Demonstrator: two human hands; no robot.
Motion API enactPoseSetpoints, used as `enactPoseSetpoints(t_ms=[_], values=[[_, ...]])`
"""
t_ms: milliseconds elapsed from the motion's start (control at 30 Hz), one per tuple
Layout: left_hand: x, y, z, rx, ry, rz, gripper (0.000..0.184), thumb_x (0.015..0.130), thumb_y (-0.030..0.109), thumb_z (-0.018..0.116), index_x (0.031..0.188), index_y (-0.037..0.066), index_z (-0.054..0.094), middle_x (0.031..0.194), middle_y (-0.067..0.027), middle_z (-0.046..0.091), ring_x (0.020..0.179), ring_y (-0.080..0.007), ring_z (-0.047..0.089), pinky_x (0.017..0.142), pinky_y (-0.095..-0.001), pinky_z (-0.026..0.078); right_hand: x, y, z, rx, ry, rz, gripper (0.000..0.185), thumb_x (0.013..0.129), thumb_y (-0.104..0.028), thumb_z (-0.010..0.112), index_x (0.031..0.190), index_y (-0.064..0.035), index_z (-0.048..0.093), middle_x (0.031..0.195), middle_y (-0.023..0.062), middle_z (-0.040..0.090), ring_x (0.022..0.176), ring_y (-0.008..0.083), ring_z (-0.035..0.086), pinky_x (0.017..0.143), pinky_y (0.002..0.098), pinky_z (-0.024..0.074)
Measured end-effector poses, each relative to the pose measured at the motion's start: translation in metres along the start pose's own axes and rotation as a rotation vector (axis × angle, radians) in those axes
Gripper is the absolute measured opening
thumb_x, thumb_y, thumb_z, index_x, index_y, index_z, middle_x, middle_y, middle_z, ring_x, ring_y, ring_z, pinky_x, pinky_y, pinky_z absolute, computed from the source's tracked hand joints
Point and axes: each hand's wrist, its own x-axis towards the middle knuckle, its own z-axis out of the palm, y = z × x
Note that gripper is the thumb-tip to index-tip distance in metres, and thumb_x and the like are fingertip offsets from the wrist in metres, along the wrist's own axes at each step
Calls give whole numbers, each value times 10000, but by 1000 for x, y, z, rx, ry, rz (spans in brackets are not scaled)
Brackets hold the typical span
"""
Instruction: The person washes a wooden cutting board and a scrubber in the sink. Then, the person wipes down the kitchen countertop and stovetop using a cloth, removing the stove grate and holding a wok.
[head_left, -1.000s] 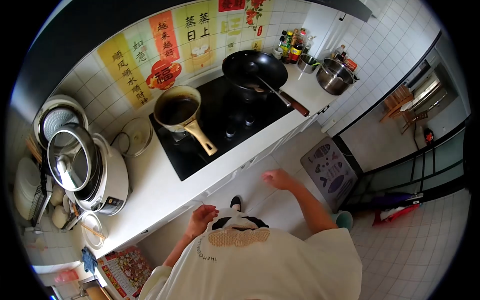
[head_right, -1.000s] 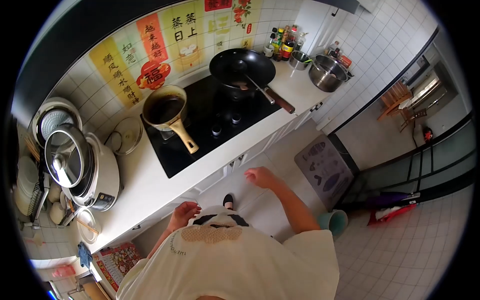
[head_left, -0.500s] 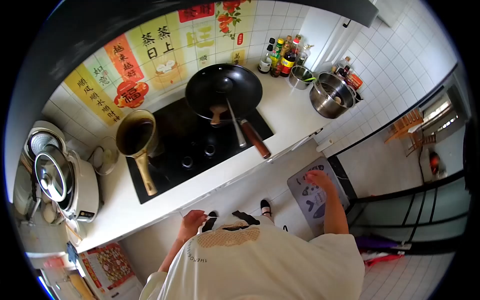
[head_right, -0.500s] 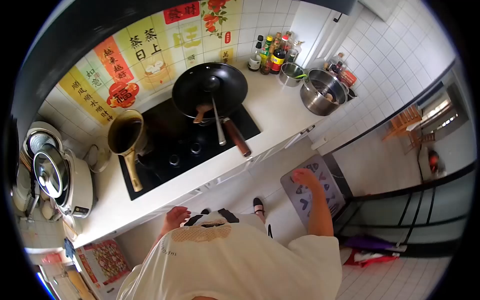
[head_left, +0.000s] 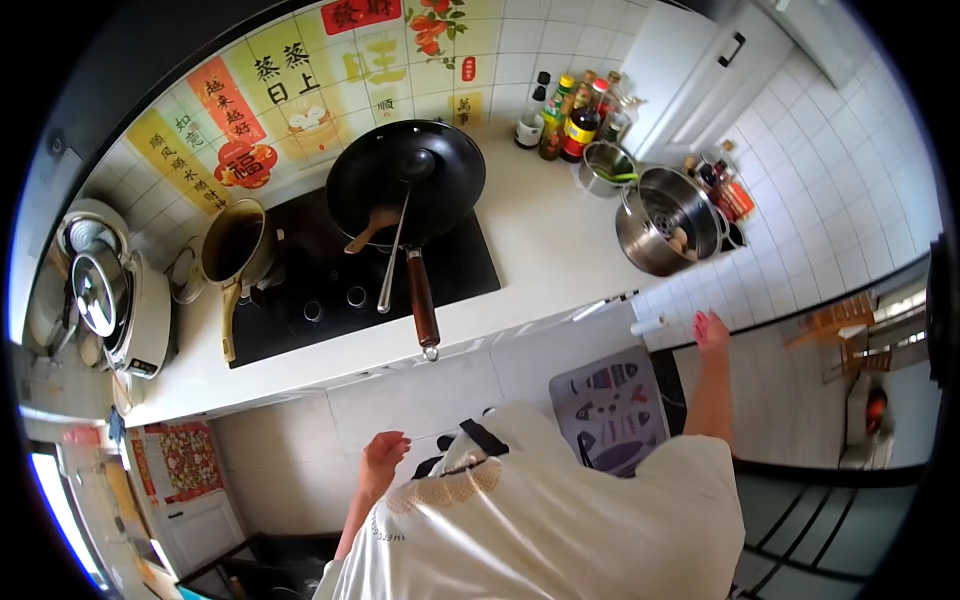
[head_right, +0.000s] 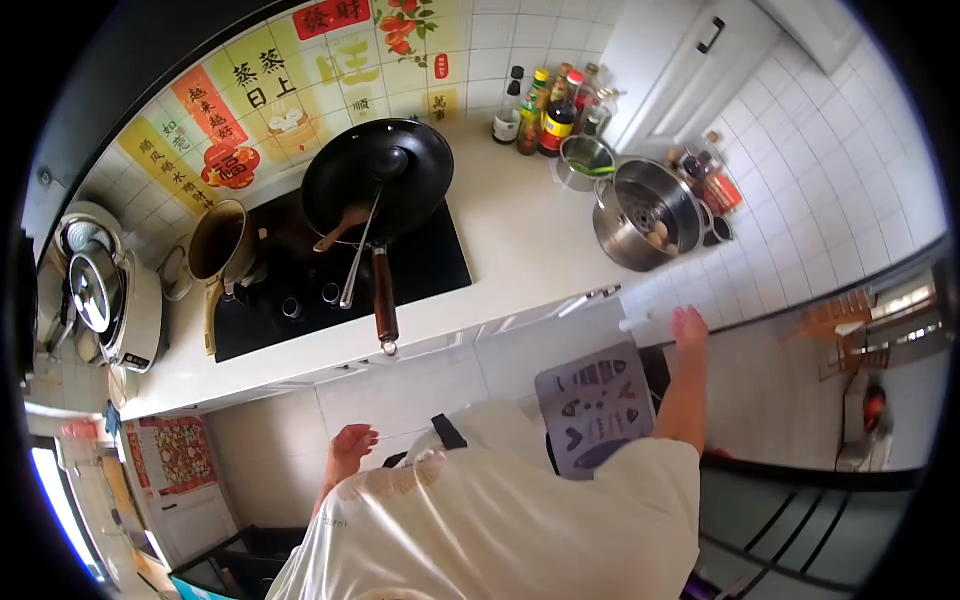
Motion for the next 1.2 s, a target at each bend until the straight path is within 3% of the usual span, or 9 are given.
enactPoseSetpoints(t_ms=[67,267,567,733,800,900,967,1067,1200], values=[[-1,-13,6,-125,69,29,179,841,64,548,1015,24,549,894,-48,636,798,-117,596,639,-226,445,21,-26,-2,33,187,233,318,907,-285,470,1122,-51,488,943,70,625,763,147,590,670,274,489],[-53,-29,78,-135,419,-50,205,853,139,567,1031,39,547,909,-51,637,809,-129,597,668,-242,448,143,-39,-37,32,152,275,374,921,-351,427,1143,-52,468,1117,63,567,950,169,548,764,296,460],[-68,-20,283,-287,626,-177,235,855,164,583,1049,36,547,927,-62,640,830,-124,598,685,-241,449,337,-52,-35,288,106,323,522,859,-547,430,1149,-112,443,1025,69,532,912,206,527,825,374,455],[-73,-12,322,-248,623,-128,238,861,153,581,1048,11,538,921,-68,639,818,-124,592,682,-242,449,352,-64,-25,263,172,380,452,919,-442,339,1134,-62,456,974,125,562,848,251,554,743,390,487],[-73,-19,326,-265,663,-136,239,861,153,584,1047,10,537,921,-72,638,809,-123,586,684,-243,448,357,-66,-27,266,274,319,322,820,-154,360,1068,-21,516,946,150,571,785,279,572,654,393,522],[-78,-8,333,-227,695,-166,216,868,127,569,1042,4,534,917,-73,632,819,-125,579,708,-253,454,374,-69,-36,383,323,312,344,820,-136,411,1082,64,508,1015,200,569,895,313,583,703,436,536],[-79,-8,336,-254,695,-166,220,868,124,569,1045,-2,531,913,-73,628,826,-129,578,722,-258,457,434,-29,-83,-86,-64,55,335,823,-114,456,1071,101,527,1034,193,583,880,330,595,708,471,546],[-74,-2,342,-209,677,-172,223,865,117,574,1039,-17,532,904,-74,616,850,-141,574,758,-264,464,367,-69,-34,397,328,228,323,820,-103,455,1078,73,539,996,176,600,843,304,612,700,457,558],[-67,-7,347,-121,650,-152,218,858,122,586,1025,-14,546,909,-78,618,859,-147,578,768,-264,468,384,-64,-47,411,342,325,365,777,-89,411,1101,41,516,966,218,589,861,350,604,720,468,541]])
